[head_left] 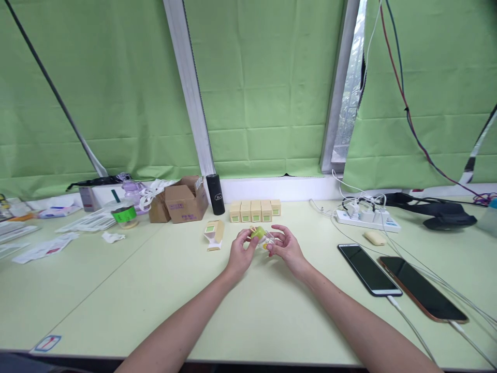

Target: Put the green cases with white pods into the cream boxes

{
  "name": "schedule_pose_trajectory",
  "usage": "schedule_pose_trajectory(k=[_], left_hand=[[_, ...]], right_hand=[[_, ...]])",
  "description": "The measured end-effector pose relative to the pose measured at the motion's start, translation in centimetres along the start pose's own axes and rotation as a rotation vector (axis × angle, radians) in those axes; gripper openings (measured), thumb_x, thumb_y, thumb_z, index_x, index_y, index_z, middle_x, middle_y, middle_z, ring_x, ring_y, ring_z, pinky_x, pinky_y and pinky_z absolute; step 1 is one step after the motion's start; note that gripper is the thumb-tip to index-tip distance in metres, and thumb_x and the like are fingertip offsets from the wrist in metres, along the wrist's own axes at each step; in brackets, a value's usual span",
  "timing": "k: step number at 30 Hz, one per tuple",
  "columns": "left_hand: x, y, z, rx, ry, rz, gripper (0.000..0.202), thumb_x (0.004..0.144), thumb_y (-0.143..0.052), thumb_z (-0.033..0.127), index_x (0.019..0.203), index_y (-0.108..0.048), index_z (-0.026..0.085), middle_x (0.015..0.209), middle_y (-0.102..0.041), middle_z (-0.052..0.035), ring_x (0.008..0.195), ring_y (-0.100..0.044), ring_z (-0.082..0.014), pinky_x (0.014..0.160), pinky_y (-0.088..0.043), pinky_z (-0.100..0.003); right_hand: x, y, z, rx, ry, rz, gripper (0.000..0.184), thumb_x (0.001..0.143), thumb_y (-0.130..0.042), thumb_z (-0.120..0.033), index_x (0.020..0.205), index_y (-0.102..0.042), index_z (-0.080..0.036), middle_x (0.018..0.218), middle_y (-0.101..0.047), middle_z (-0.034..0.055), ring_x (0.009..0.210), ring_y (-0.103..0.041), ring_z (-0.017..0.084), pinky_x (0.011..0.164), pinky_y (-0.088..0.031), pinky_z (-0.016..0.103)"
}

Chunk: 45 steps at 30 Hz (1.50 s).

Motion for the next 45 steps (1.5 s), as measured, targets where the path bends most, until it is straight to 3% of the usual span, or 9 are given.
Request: schedule_pose_trajectory(k=[29,36,45], left_hand=[[-0.6,-0.7,1.2,0.049,-0.001,-0.081,0.039,0.094,-0.067,0.052,0.115,-0.072,0.02,0.117,-0.068,-0.0122,0.113,-0.063,-0.0265,0.096,-0.05,-0.04],[-0.8,-1.1,1.3,0.055,0.013,-0.136,0.036,0.092,-0.07,0.047,0.115,-0.072,0.02,0.116,-0.069,-0.0116,0.111,-0.064,-0.0265,0.094,-0.048,-0.041],[-0.9,-1.0,0.3,0.091,0.045,-0.169,0.04,0.087,-0.074,0.04,0.122,-0.072,0.021,0.123,-0.067,-0.0126,0.115,-0.063,-0.0274,0.097,-0.048,-0.043]], right_hand=[[-0.6,-1.0,-0.4,-0.081,0.018,-0.094,0.068,0.062,-0.094,-0.033,0.12,-0.059,-0.029,0.108,-0.066,0.0026,0.077,-0.067,0.017,0.071,-0.063,0.039],[-0.7,-0.6,-0.8,-0.286,0.097,-0.056,0.057,0.066,-0.086,-0.028,0.117,-0.061,-0.027,0.101,-0.068,0.0033,0.102,-0.064,0.024,0.08,-0.055,0.036],[-1.3,-1.1,-0.7,-0.57,0.182,-0.101,0.05,0.08,-0.073,-0.026,0.126,-0.054,-0.03,0.11,-0.07,0.0033,0.098,-0.064,0.022,0.093,-0.051,0.042]])
Point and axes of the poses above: each hand's wrist, its own x-axis towards the middle knuckle, its own y-axis out of the back of the hand, z = x × y, the point moved 7 cm from there along x, towards the middle knuckle
